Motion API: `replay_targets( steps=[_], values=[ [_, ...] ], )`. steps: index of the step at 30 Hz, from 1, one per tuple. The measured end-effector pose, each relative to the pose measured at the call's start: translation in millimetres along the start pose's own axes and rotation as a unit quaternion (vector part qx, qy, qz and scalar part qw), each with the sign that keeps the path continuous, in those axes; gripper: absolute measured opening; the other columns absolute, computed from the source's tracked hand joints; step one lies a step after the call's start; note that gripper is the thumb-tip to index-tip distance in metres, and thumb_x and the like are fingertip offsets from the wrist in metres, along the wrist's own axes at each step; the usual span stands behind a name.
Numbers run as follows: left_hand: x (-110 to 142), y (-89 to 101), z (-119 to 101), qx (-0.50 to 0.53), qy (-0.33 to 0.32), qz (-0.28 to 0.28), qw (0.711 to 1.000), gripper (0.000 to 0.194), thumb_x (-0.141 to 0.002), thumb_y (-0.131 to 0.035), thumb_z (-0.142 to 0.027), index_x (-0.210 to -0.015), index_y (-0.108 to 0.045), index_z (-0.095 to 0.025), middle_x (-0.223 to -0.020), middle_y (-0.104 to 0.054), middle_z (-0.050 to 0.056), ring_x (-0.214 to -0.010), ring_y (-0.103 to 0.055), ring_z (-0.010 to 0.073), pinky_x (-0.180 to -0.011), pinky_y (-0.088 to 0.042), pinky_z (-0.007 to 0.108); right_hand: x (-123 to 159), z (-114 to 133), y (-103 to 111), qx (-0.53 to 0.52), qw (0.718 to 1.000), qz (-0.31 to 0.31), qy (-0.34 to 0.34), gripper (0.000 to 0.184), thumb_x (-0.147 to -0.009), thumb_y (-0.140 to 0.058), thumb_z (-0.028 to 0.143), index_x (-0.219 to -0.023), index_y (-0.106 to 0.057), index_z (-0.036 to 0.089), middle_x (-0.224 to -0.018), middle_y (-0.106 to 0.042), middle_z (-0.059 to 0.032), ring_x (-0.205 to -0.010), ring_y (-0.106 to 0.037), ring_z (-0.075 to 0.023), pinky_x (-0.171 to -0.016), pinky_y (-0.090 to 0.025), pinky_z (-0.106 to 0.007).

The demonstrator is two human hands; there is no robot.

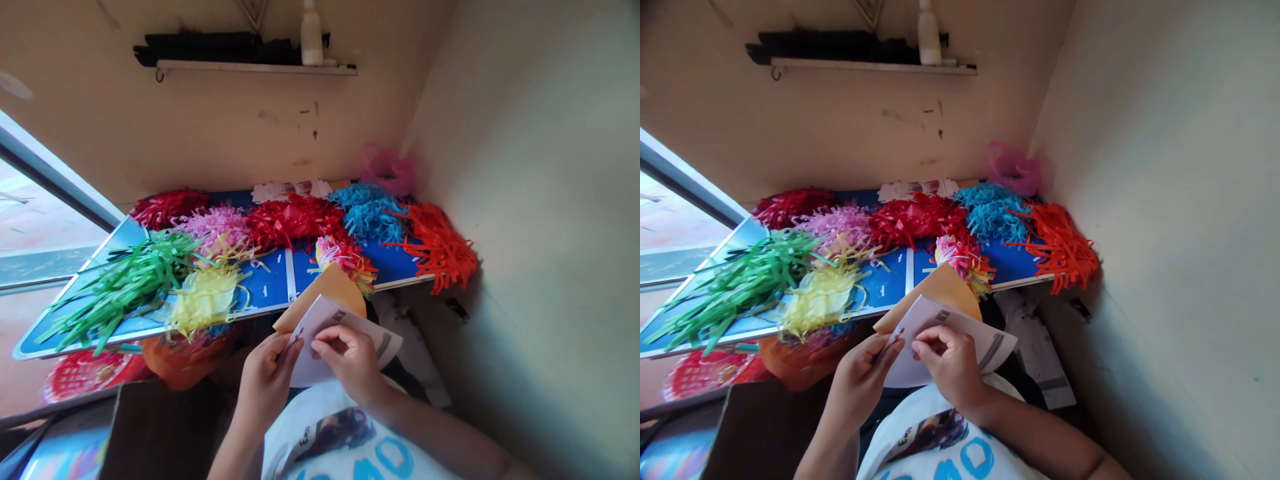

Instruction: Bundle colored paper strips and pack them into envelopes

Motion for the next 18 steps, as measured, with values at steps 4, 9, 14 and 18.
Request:
replay_targets(
  steps=[4,9,14,18],
  values=[
    [-0.3,0.1,1.5,0.006,0.004,-0.003,1.000,0.034,-0.091,-0.053,-0.042,-0.073,-0.067,-0.017,-0.067,-0.060,0.001,-0.061,-0.053,0.0137,-0.056,-0.039,0.022,0.2,2.4,-1.0,0.011,1.000,-0.009,0.017,0.009,-0.081,-0.067,0.025,-0.076,-0.069,0.018,-0.066,-0.072,-0.0017,-0.059,-0.071,-0.0156,-0.057,-0.054,-0.020],
    [0.2,0.3,0.7,0.006,0.001,-0.005,1.000,0.034,-0.091,-0.052,-0.042,-0.074,-0.067,-0.017,-0.066,-0.060,0.001,-0.061,-0.053,0.0137,-0.057,-0.040,0.022,-1.2,6.6,-2.7,0.043,0.998,-0.011,0.047,0.009,-0.081,-0.064,0.024,-0.076,-0.068,0.018,-0.067,-0.072,-0.0024,-0.060,-0.071,-0.0158,-0.059,-0.054,-0.021],
    [1.7,1.8,2.3,-0.002,0.003,-0.015,1.000,0.034,-0.091,-0.053,-0.042,-0.071,-0.065,-0.017,-0.064,-0.058,0.001,-0.059,-0.051,0.0133,-0.055,-0.038,0.021,-0.3,12.4,-3.7,0.062,0.995,-0.017,0.073,0.010,-0.082,-0.061,0.023,-0.076,-0.067,0.018,-0.065,-0.070,-0.0017,-0.057,-0.069,-0.0149,-0.058,-0.054,-0.022],
    [2.5,3.1,0.8,-0.003,-0.002,-0.021,1.000,0.032,-0.089,-0.054,-0.042,-0.071,-0.065,-0.017,-0.066,-0.059,0.002,-0.061,-0.053,0.0141,-0.056,-0.040,0.021,4.0,22.1,-5.5,0.127,0.983,-0.038,0.129,0.009,-0.082,-0.060,0.021,-0.076,-0.066,0.018,-0.069,-0.071,-0.0022,-0.060,-0.068,-0.0145,-0.062,-0.053,-0.023]
  ],
)
Point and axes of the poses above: each hand's wrist, its own x-axis away from the middle knuckle, its own y-axis out of the back of the hand, z = x × y, the point moved 9 cm from there along -x, towards the middle knuckle
